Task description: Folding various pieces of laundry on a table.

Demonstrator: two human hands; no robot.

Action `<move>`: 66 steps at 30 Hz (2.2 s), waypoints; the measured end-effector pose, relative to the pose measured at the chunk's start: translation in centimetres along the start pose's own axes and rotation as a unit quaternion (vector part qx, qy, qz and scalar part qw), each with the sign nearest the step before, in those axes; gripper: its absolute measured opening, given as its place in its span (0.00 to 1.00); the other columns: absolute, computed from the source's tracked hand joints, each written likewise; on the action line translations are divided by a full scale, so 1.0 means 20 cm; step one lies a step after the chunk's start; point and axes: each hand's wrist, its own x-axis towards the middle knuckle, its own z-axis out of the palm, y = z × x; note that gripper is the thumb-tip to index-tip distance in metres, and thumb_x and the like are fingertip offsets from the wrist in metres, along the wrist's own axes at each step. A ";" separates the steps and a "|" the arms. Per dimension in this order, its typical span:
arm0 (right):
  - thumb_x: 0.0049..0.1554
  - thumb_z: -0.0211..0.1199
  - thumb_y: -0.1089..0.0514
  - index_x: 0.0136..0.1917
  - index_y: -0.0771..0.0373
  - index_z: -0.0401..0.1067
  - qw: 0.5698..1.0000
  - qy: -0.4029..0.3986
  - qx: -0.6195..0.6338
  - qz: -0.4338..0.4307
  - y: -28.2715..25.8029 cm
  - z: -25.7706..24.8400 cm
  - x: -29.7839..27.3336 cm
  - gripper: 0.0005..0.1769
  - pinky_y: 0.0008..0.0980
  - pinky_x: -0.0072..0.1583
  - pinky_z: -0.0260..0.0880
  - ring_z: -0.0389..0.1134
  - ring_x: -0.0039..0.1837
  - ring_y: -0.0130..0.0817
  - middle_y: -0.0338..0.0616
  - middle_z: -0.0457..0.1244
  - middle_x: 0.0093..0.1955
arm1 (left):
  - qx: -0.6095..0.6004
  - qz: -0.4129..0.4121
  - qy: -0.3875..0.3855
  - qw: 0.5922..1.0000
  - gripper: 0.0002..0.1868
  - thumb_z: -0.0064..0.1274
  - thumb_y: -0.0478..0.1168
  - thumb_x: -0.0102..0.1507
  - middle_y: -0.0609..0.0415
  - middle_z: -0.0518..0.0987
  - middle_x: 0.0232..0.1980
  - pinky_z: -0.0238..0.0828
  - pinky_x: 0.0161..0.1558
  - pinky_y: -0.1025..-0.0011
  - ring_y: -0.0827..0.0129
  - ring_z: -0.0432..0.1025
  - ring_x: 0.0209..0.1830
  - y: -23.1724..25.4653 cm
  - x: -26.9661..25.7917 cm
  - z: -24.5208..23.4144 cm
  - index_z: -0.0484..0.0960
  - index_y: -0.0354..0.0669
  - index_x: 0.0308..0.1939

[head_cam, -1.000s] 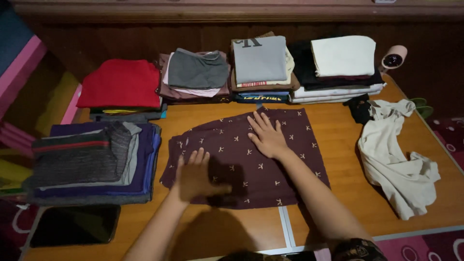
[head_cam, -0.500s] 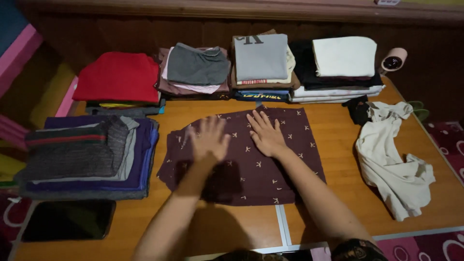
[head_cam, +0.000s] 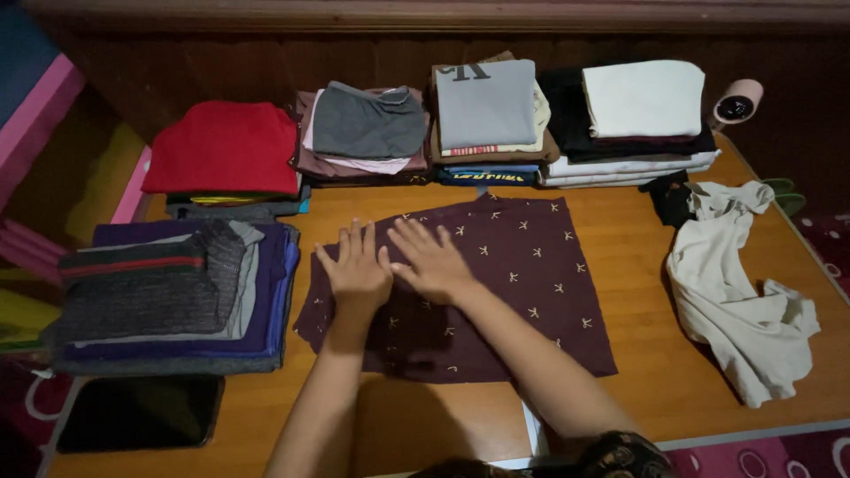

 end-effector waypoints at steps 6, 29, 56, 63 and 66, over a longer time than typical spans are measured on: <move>0.65 0.36 0.30 0.85 0.46 0.34 0.985 -0.039 -0.047 0.163 0.42 -0.23 -0.21 0.42 0.60 0.79 0.27 0.27 0.86 0.34 0.35 0.28 0.88 | 0.023 0.015 0.051 0.998 0.29 0.43 0.50 0.71 0.43 0.69 0.76 0.35 0.75 0.30 0.50 0.62 0.77 0.01 -0.02 -0.01 0.72 0.42 0.73; 0.63 0.48 0.33 0.82 0.48 0.47 0.990 -0.004 -0.034 0.135 0.28 -0.27 -0.50 0.40 0.63 0.77 0.36 0.38 0.85 0.38 0.41 0.40 0.86 | -0.038 0.042 -0.204 0.977 0.35 0.40 0.60 0.67 0.53 0.53 0.81 0.34 0.67 0.23 0.54 0.47 0.81 0.27 -0.14 -0.28 0.58 0.57 0.77; 0.62 0.42 0.31 0.84 0.50 0.39 0.958 0.010 -0.095 0.272 0.55 -0.26 -0.96 0.44 0.63 0.77 0.33 0.32 0.86 0.38 0.40 0.33 0.87 | -0.066 0.034 -0.152 0.986 0.36 0.42 0.61 0.67 0.46 0.57 0.81 0.35 0.66 0.21 0.50 0.49 0.81 0.26 -0.13 -0.33 0.62 0.53 0.76; 0.62 0.37 0.29 0.84 0.48 0.39 0.943 0.015 -0.094 0.319 0.66 -0.21 -1.02 0.44 0.66 0.77 0.31 0.31 0.86 0.36 0.38 0.32 0.88 | -0.086 0.023 -0.216 0.972 0.39 0.48 0.55 0.64 0.44 0.64 0.78 0.37 0.77 0.41 0.54 0.54 0.79 0.61 -0.04 -0.47 0.61 0.40 0.75; 0.62 0.38 0.29 0.84 0.47 0.39 0.940 0.013 -0.085 0.329 0.64 -0.23 -1.01 0.44 0.66 0.77 0.31 0.31 0.86 0.36 0.37 0.32 0.88 | -0.116 0.176 -0.233 0.949 0.37 0.48 0.56 0.64 0.43 0.57 0.79 0.35 0.70 0.34 0.46 0.49 0.79 0.82 -0.08 -0.41 0.60 0.41 0.72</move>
